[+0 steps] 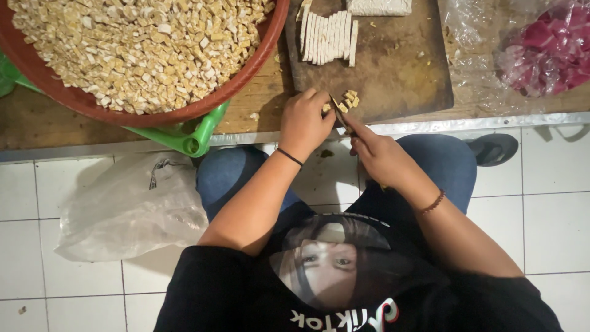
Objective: The person cuts rectangular tofu blocks into small cubes on a wooden cutting board using a knife. They repeatedly pick up a block, slice it into smaller pieces, and transfer the cubes into a large red bowl. The process continues throughout the clip.
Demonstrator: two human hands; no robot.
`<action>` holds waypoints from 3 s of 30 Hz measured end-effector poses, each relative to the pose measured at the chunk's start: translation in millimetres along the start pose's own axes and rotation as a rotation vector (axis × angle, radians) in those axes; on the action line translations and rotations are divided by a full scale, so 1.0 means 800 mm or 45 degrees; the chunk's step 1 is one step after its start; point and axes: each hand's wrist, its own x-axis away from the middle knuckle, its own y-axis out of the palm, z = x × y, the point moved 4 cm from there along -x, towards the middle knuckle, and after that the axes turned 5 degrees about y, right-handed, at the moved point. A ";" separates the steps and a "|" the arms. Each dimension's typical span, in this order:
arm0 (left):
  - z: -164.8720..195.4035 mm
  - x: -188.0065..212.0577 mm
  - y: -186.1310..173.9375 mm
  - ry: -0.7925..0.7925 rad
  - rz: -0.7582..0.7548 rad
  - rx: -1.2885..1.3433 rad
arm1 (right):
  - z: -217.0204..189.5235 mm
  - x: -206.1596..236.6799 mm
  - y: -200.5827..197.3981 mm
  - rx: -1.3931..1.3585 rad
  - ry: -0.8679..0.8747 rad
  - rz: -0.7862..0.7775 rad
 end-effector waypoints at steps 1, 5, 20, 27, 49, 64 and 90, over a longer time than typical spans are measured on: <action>-0.001 0.000 0.001 -0.001 0.001 -0.005 | 0.000 0.001 0.000 -0.003 -0.040 0.006; -0.002 0.002 0.001 0.004 0.025 0.012 | 0.005 0.013 0.003 0.034 0.179 -0.064; 0.005 0.004 -0.012 -0.034 0.001 0.129 | 0.000 0.038 -0.015 -0.112 0.326 -0.039; 0.000 0.003 -0.006 -0.041 -0.017 0.114 | -0.014 0.013 -0.011 -0.021 -0.035 0.048; -0.009 0.001 0.004 -0.027 0.010 0.054 | -0.013 0.004 0.002 -0.053 0.236 -0.094; -0.008 0.002 -0.010 -0.120 -0.036 0.253 | -0.001 0.030 -0.008 -0.261 0.407 -0.095; -0.011 -0.002 -0.008 -0.086 -0.021 0.213 | -0.012 -0.006 0.000 0.042 0.025 -0.032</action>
